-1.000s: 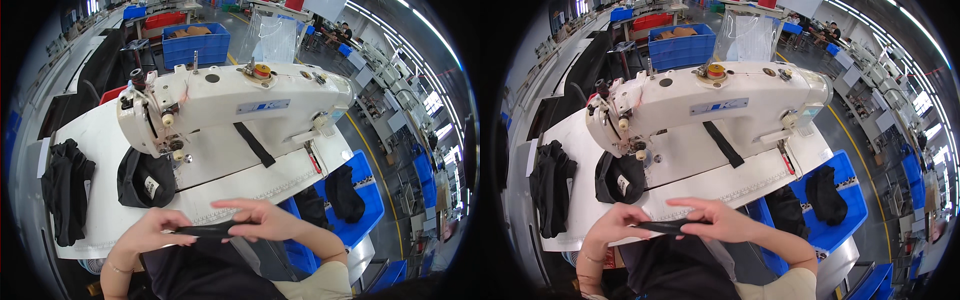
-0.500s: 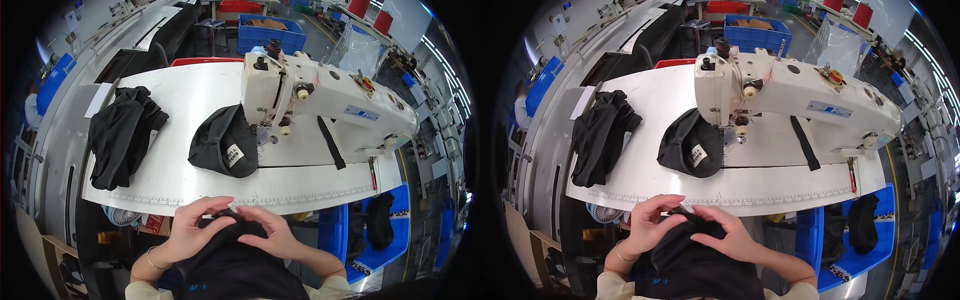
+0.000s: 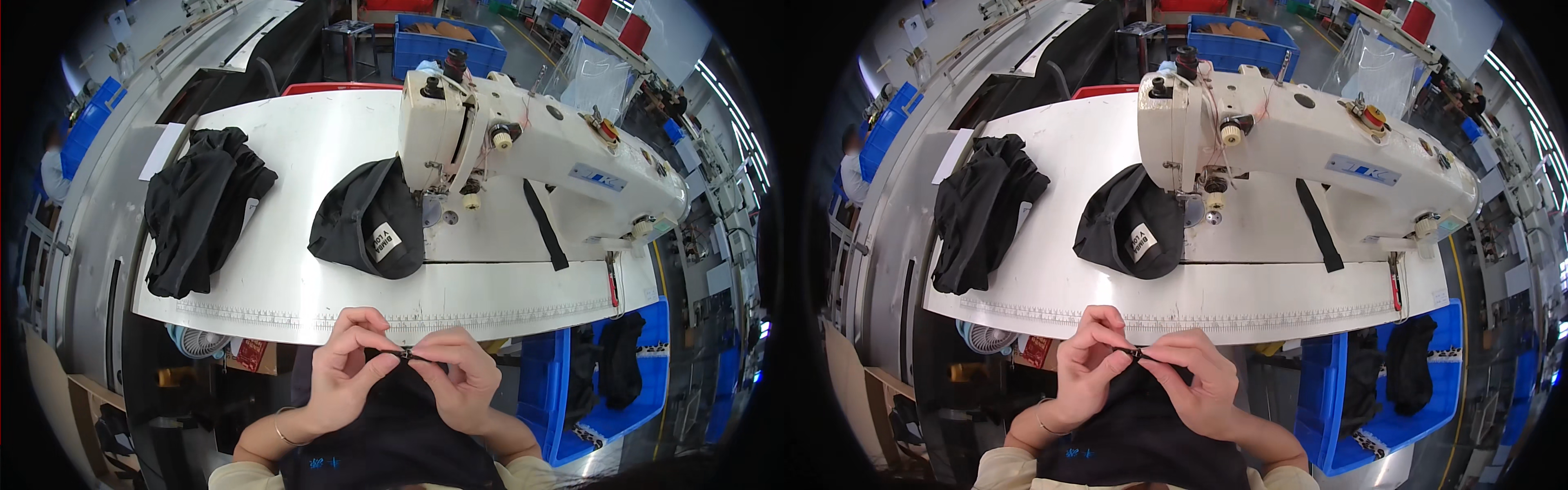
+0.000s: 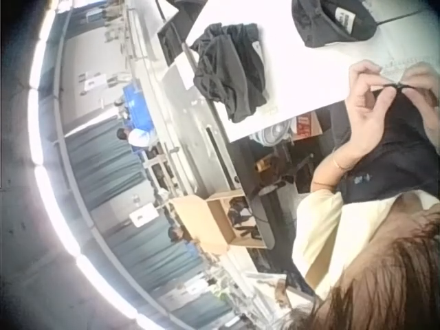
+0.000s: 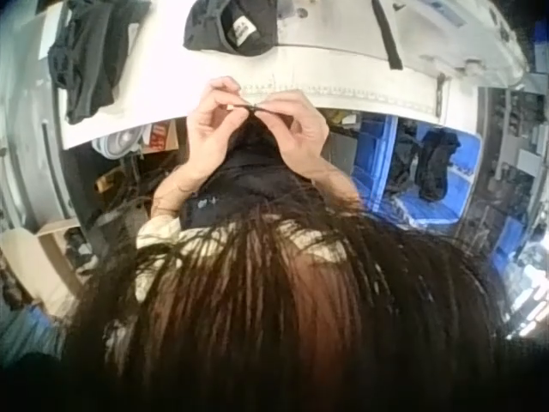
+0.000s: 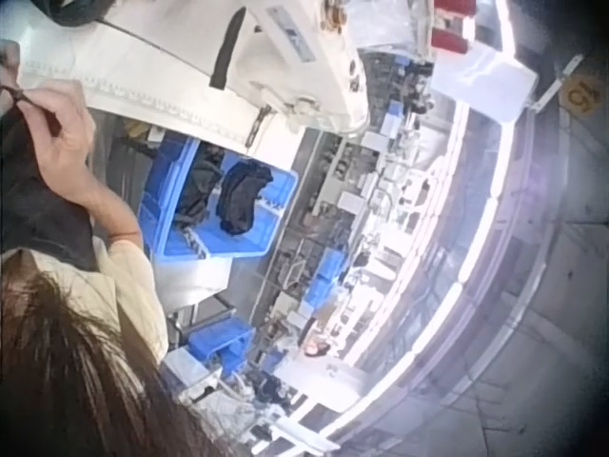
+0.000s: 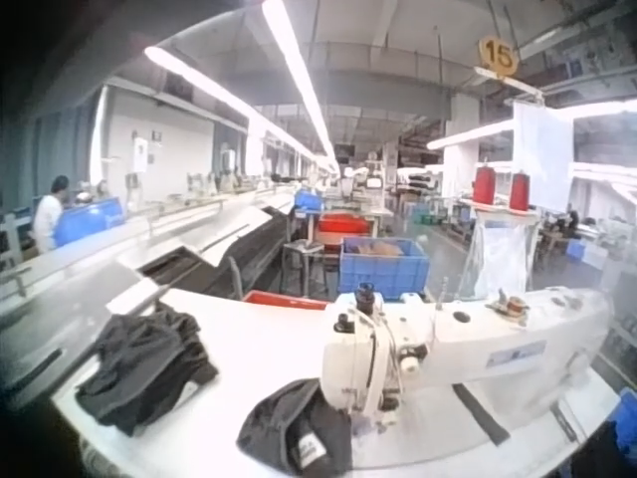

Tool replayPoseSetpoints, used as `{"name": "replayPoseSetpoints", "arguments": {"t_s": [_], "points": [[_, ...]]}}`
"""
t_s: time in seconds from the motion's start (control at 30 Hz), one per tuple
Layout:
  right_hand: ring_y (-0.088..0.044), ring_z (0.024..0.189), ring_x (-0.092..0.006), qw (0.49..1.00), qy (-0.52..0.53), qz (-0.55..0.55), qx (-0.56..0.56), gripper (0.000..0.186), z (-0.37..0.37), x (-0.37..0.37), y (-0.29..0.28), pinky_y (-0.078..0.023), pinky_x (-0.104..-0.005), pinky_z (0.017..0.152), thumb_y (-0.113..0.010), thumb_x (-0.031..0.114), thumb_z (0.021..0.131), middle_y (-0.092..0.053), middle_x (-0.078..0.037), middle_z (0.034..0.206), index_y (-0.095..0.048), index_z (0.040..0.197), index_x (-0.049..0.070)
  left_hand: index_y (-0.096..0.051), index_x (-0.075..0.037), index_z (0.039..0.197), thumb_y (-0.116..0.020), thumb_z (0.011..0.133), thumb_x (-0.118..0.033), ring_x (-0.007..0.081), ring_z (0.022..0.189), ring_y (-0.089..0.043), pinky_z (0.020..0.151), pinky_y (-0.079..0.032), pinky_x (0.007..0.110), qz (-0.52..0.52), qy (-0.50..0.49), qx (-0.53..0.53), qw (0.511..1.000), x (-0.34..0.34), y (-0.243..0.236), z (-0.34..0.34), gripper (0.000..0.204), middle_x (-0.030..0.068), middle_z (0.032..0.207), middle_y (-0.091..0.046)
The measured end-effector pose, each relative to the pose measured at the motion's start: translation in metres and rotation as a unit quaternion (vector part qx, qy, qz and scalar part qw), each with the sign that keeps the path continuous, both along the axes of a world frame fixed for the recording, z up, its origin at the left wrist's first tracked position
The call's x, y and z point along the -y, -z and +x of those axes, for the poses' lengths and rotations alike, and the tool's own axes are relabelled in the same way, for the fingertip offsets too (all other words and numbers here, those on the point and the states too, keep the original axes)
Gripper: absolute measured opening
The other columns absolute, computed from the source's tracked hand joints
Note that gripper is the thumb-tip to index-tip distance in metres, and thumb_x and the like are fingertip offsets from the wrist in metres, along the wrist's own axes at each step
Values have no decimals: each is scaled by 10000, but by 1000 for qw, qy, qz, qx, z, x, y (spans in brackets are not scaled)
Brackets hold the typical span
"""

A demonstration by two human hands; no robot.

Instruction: Sewing a black fabric or leather component using an industrial sewing machine.

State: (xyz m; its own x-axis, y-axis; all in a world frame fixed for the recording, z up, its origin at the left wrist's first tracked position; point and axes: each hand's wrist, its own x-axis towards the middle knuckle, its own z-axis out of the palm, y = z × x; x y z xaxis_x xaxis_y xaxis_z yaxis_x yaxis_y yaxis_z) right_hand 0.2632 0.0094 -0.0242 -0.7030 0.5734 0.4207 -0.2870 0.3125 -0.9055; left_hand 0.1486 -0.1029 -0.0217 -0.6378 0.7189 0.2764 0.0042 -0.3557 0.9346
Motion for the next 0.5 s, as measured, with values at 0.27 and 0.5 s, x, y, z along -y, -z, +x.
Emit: {"name": "replayPoseSetpoints", "arguments": {"t_s": [0.27, 0.5], "points": [[-451, 637, -84, 798, 128, -446, -383, 210, 79, -73, 11, -463, -234, 652, -439, 188, 995, -440, -22, 707, -478, 963, -16, -458, -10, 1030, -505, 949, -80, 77, 649, -459, 727, -504, 251, 226, -142, 312, 912, 80, 21, -80, 117, 16, 767, -477], [-581, 792, -196, 985, 29, -72, 154, 349, 96, -54, -5, -473, -297, 711, -517, 347, 938, -600, -117, 886, -628, 997, 21, -554, 3, 942, -602, 873, -51, 186, 887, -583, 834, -472, 299, -29, -58, 57, 996, 93, -12, -36, 99, 103, 977, -593]]}}
